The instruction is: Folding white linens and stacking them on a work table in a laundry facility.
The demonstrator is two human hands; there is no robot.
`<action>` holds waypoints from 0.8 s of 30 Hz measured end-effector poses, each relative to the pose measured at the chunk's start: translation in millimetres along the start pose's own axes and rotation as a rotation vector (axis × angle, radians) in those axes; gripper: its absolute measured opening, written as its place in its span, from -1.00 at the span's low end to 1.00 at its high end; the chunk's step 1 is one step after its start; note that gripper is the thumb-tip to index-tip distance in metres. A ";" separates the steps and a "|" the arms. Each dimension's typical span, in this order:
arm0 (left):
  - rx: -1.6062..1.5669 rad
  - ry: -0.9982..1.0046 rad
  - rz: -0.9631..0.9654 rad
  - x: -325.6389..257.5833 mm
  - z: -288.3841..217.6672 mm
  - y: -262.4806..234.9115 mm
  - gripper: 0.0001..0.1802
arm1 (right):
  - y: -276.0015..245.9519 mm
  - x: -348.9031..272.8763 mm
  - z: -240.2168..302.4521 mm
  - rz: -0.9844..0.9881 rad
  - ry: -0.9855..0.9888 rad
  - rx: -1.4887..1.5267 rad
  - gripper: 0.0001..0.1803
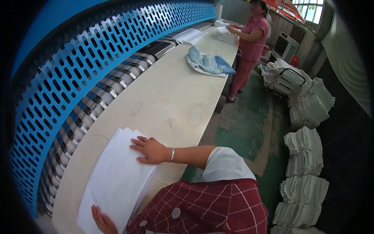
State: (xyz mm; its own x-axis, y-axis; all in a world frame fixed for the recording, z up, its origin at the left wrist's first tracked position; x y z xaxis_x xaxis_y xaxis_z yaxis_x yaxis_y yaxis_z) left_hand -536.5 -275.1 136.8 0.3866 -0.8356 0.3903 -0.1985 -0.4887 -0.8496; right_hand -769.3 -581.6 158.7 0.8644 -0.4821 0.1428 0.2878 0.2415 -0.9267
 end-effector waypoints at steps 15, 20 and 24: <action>-0.066 0.037 -0.022 -7.8 7.8 -11.3 -0.60 | 6.1 -5.0 8.5 -0.033 0.006 -0.017 -0.35; -0.020 0.091 -0.046 -7.9 6.8 -15.2 -0.62 | 7.2 -4.9 10.9 -0.070 -0.002 0.006 -0.35; -0.131 -0.032 0.017 -13.2 23.9 -7.6 -0.57 | 7.3 -4.5 13.2 -0.085 -0.006 0.028 -0.36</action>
State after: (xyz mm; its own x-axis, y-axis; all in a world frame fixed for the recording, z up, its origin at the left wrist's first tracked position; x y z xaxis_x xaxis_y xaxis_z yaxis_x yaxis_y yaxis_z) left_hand -518.6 -254.4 129.6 0.4102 -0.8365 0.3632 -0.3200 -0.5050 -0.8016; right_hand -765.6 -566.5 155.9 0.8392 -0.4963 0.2224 0.3712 0.2238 -0.9012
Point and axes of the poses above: each hand's wrist, its own x-axis towards the middle knuckle, its own y-axis out of the palm, z = x × y, the point moved 6 cm from there along x, towards the middle knuckle
